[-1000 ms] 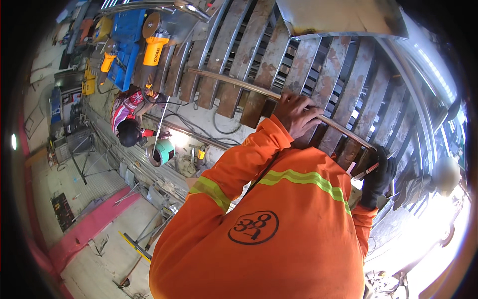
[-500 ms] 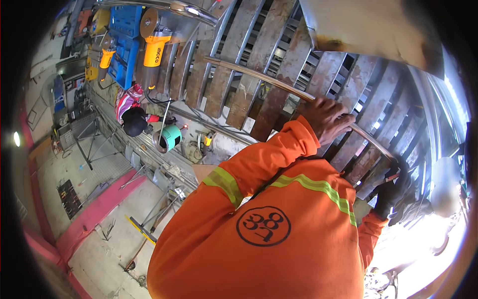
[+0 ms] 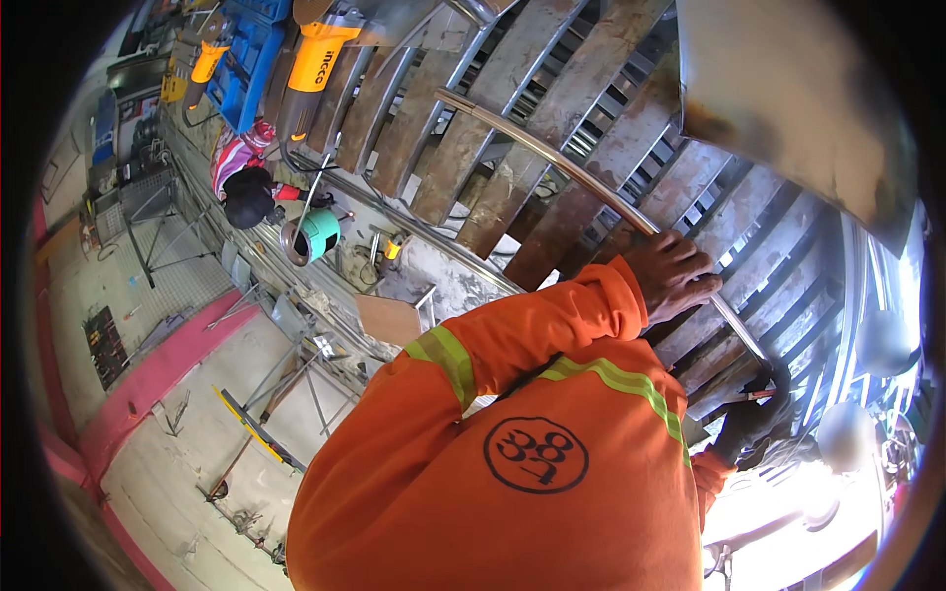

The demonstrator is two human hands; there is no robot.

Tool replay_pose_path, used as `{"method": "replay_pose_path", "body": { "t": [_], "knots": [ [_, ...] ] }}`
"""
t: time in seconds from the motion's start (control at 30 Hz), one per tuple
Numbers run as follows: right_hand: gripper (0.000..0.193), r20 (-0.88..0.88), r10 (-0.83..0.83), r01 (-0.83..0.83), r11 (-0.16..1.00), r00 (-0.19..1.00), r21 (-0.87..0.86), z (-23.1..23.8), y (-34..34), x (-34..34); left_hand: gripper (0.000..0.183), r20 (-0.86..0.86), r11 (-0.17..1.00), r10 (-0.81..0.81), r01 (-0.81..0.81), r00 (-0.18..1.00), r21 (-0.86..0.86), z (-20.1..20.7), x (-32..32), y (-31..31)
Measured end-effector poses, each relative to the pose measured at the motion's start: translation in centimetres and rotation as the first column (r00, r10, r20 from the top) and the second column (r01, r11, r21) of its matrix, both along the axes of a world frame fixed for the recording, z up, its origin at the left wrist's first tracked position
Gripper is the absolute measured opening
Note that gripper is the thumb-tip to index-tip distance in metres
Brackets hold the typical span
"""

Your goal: The recorder marks a metal pipe with a pen and then uses an angle grinder to grind it.

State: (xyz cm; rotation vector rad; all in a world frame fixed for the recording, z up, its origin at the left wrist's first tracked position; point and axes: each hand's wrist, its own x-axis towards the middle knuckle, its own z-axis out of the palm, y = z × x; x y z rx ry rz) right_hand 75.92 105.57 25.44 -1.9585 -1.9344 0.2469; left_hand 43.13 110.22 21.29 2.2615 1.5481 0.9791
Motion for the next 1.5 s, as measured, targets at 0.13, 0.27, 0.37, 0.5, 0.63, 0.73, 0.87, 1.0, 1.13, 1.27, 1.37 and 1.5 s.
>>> {"method": "replay_pose_path", "body": {
  "t": [0.13,0.27,0.37,0.5,0.63,0.73,0.87,1.0,1.13,1.27,1.37,1.5],
  "knots": [
    [0.043,-0.076,0.032,-0.03,0.999,0.997,0.032,-0.6,0.0,0.8,0.028,0.026,0.999,0.004,-0.004,1.0,-0.032,-0.2,0.1,-0.3],
    [0.044,-0.268,-0.027,0.018,0.999,0.963,-0.037,-0.4,-0.1,0.4,0.028,0.05,1.0,0.028,-0.028,0.998,-0.012,-0.7,0.5,-0.3],
    [0.046,-0.24,0.016,-0.022,0.999,0.971,-0.022,-0.4,0.0,0.5,0.028,0.02,0.999,0.013,-0.012,1.0,-0.032,-0.6,0.4,-0.3],
    [0.049,-0.53,-0.107,0.074,0.994,0.841,-0.083,-1.2,-0.8,2.0,0.029,0.032,1.0,0.009,-0.008,0.999,-0.016,-0.4,0.3,-0.3],
    [0.051,-0.262,-0.098,0.071,0.991,0.96,-0.111,0.1,-0.4,0.3,0.029,-0.003,0.999,0.01,-0.01,1.0,-0.039,-0.3,0.1,-0.4],
    [0.049,-0.165,-0.065,0.051,0.995,0.984,-0.087,-0.1,-0.6,0.9,0.029,0.002,0.999,0.01,-0.01,1.0,-0.032,-0.5,0.4,-0.4],
    [0.045,-0.014,0.015,-0.015,1.0,1.0,-0.023,0.3,-0.3,0.5,0.031,-0.029,0.999,-0.001,0.0,1.0,-0.041,-0.4,0.4,-0.3],
    [0.044,-0.057,0.007,-0.008,1.0,0.998,-0.02,0.5,-0.1,0.2,0.031,-0.016,0.998,-0.008,0.007,1.0,-0.054,-0.4,0.4,-0.3],
    [0.044,0.072,0.056,-0.057,0.998,0.996,0.023,0.2,0.1,0.4,0.03,-0.02,0.997,-0.025,0.024,0.999,-0.077,-0.1,-0.1,-0.2],
    [0.043,-0.03,0.015,-0.016,0.999,0.999,-0.032,0.0,0.0,0.7,0.03,-0.001,0.997,-0.019,0.019,1.0,-0.077,-0.2,-0.2,-0.1],
    [0.042,0.006,0.028,-0.028,0.999,1.0,-0.018,0.6,0.3,-0.2,0.03,-0.011,0.997,-0.02,0.019,1.0,-0.07,-0.3,-0.3,-0.1],
    [0.042,0.037,0.064,-0.063,0.998,0.997,-0.006,1.0,0.4,-0.7,0.03,-0.019,0.998,-0.019,0.018,1.0,-0.065,-0.5,-0.2,-0.2]
  ]
}}
